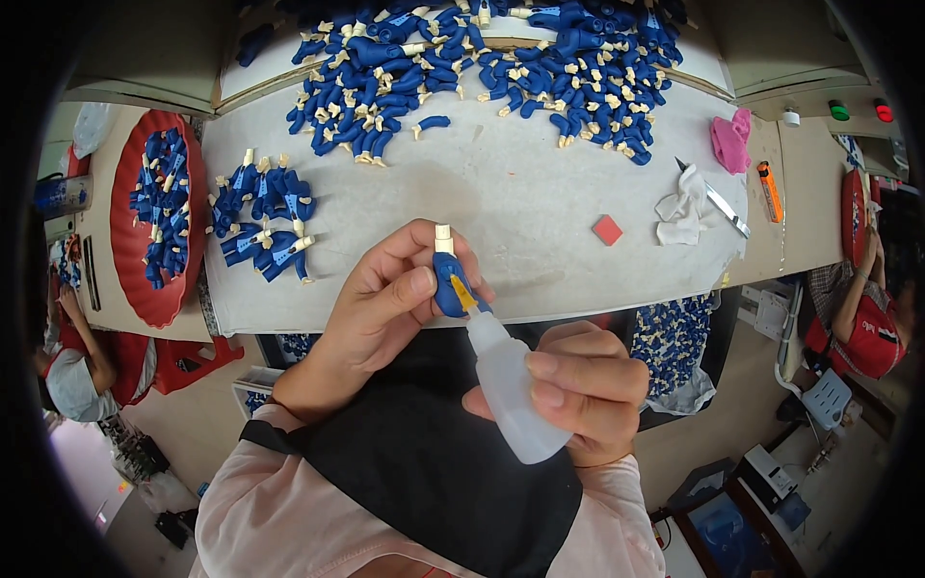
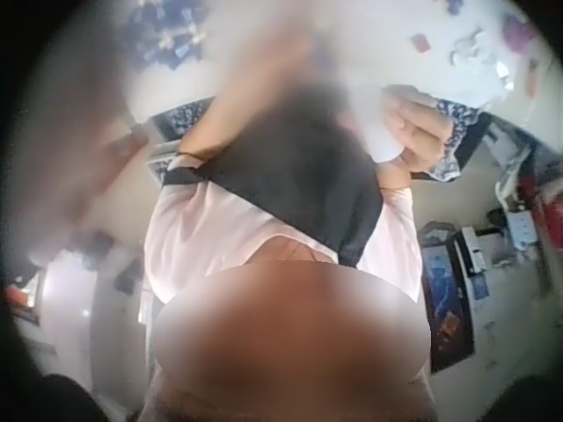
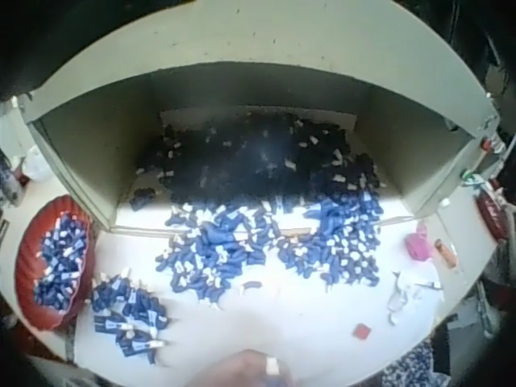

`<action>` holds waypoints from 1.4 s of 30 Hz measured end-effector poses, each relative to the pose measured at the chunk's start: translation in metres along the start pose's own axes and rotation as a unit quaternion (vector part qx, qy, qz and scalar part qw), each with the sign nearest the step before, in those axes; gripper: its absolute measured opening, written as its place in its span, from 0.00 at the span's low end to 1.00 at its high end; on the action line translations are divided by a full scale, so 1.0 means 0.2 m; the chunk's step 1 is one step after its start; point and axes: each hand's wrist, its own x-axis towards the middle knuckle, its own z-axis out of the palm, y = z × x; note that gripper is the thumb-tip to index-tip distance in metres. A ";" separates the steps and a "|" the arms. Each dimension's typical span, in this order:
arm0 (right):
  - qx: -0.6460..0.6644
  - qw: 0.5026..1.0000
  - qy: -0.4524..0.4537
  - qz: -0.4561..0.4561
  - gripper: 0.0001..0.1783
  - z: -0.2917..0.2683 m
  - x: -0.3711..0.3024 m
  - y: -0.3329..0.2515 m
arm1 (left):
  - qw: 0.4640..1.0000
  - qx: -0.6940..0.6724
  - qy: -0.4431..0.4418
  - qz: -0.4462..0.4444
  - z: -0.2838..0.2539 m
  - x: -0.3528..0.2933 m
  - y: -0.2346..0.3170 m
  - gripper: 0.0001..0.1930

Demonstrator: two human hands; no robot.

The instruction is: The person assembles small blue toy figures by applying adhesive from a bottle to components and joining them together.

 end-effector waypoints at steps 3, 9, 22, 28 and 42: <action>0.004 1.000 -0.001 -0.002 0.26 0.00 0.00 0.00 | 1.000 0.002 -0.007 -0.008 0.00 0.00 0.01 0.16; -0.003 1.000 -0.009 0.002 0.26 0.00 0.00 0.00 | 1.000 -0.005 -0.007 -0.002 -0.01 0.00 0.01 0.16; -0.016 0.999 -0.032 -0.015 0.26 -0.02 0.00 0.01 | 0.998 0.039 0.019 0.054 -0.02 0.01 -0.01 0.15; 0.002 0.998 -0.064 -0.027 0.26 -0.03 0.02 0.02 | 0.996 0.053 0.032 0.068 -0.01 0.00 -0.01 0.14; 0.029 0.996 -0.090 0.006 0.27 -0.02 0.02 0.00 | 0.993 0.071 0.034 0.089 -0.02 0.01 -0.01 0.15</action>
